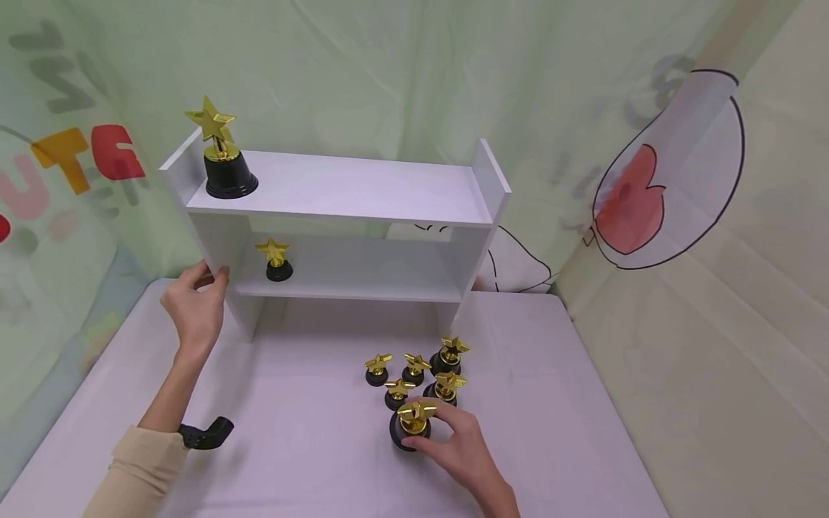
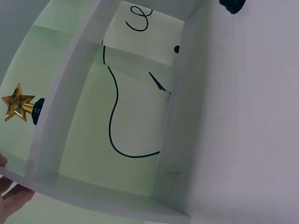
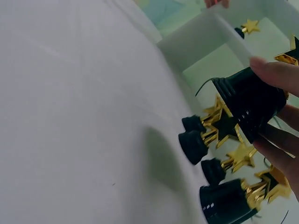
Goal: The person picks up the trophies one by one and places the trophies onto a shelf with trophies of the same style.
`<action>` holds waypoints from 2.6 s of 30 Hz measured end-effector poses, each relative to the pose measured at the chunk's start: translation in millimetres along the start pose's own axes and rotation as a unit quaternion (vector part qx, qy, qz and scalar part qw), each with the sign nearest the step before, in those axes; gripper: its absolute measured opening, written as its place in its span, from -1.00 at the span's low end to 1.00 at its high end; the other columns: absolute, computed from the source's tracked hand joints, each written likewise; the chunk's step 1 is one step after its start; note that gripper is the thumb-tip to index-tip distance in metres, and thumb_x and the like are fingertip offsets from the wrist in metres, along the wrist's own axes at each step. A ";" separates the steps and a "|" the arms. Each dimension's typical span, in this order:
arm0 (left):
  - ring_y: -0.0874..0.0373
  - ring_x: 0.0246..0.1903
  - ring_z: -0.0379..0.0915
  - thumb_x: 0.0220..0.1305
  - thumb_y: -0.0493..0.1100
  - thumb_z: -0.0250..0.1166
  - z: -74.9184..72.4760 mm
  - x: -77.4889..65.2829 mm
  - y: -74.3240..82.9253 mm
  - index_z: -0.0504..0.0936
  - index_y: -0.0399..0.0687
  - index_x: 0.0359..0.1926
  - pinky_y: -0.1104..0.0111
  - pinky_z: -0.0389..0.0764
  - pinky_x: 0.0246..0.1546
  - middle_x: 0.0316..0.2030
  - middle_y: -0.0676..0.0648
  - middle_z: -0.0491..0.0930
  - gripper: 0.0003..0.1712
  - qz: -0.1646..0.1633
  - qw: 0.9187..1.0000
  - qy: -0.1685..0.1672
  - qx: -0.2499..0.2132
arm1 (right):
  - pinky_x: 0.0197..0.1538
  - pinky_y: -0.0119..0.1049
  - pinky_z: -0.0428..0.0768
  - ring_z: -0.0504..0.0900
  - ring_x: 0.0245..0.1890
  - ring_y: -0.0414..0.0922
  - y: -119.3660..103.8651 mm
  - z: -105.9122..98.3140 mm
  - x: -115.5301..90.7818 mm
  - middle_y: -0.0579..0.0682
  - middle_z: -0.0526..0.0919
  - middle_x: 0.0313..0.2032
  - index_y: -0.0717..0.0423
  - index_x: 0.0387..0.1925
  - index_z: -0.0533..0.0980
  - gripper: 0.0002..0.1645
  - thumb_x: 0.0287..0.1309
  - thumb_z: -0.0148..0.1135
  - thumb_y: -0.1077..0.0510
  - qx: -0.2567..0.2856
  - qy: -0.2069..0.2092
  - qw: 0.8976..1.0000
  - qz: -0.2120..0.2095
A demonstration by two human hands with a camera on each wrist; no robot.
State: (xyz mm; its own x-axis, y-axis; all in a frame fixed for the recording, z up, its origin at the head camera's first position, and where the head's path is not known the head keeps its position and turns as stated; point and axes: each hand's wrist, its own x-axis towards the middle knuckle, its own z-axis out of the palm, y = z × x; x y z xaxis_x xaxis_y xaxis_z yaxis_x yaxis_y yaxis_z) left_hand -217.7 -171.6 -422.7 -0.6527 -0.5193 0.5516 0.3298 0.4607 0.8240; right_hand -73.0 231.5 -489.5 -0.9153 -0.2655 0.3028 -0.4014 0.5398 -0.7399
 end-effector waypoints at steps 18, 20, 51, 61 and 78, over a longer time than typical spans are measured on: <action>-0.14 -0.29 0.67 0.32 -0.36 0.31 -1.5 -0.4 -1.7 0.77 -0.27 0.01 0.79 0.46 -0.32 -0.17 -0.31 0.76 -0.73 0.006 1.000 0.007 0.002 | -0.11 -0.33 0.70 0.71 -0.17 -0.28 -55.7 -16.3 77.7 -0.12 0.80 -0.18 0.00 -0.14 0.72 -0.55 -0.14 0.69 0.16 0.011 -0.025 0.995 -0.098; -0.12 -0.29 0.66 0.32 -0.37 0.31 -1.3 0.1 -2.1 0.77 -0.26 0.02 0.79 0.47 -0.31 -0.17 -0.31 0.76 -0.73 0.006 1.000 0.007 0.000 | -0.12 -0.31 0.71 0.71 -0.18 -0.26 -61.5 -15.5 87.4 -0.10 0.80 -0.19 0.04 -0.12 0.71 -0.54 -0.14 0.69 0.17 0.016 -0.028 0.993 -0.118; 0.51 -0.38 0.52 0.32 -0.36 0.32 -0.9 -1.2 -1.1 0.80 -0.25 -0.03 0.79 0.47 -0.33 -0.18 -0.29 0.77 -0.76 0.007 1.000 0.012 -0.005 | 0.12 -0.23 0.70 0.76 -0.07 -0.13 -163.7 -45.4 193.5 0.04 0.79 -0.04 0.18 0.05 0.68 -0.47 -0.03 0.60 0.30 0.115 -0.033 0.982 -0.145; 0.38 -0.38 0.55 0.29 -0.34 0.34 0.6 0.1 1.0 0.80 -0.26 -0.06 0.79 0.47 -0.34 -0.22 -0.32 0.75 -0.78 0.001 1.000 0.014 -0.006 | 0.08 -0.22 0.71 0.75 -0.07 -0.05 -191.9 -63.6 231.7 0.08 0.77 -0.07 0.20 0.05 0.66 -0.50 0.04 0.58 0.24 0.115 -0.030 0.985 -0.127; 0.42 -0.39 0.58 0.26 -0.35 0.33 -1.8 1.5 -2.4 0.81 -0.25 -0.17 0.78 0.48 -0.35 -0.28 -0.28 0.75 -0.83 0.004 1.000 0.017 0.002 | 0.03 -0.24 0.69 0.77 -0.07 -0.13 -202.7 -62.6 283.5 -0.07 0.78 -0.08 0.01 -0.05 0.69 -0.57 0.04 0.58 -0.02 0.088 -0.043 0.994 -0.058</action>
State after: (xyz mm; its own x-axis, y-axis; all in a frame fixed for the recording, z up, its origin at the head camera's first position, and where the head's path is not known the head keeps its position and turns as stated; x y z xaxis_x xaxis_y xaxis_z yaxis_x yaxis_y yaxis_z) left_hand -218.3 -174.8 -423.6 -0.6260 -0.5402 0.5624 0.3322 0.4678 0.8191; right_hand -253.2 96.8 -216.1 -0.8537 -0.3890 0.3464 -0.4860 0.3557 -0.7983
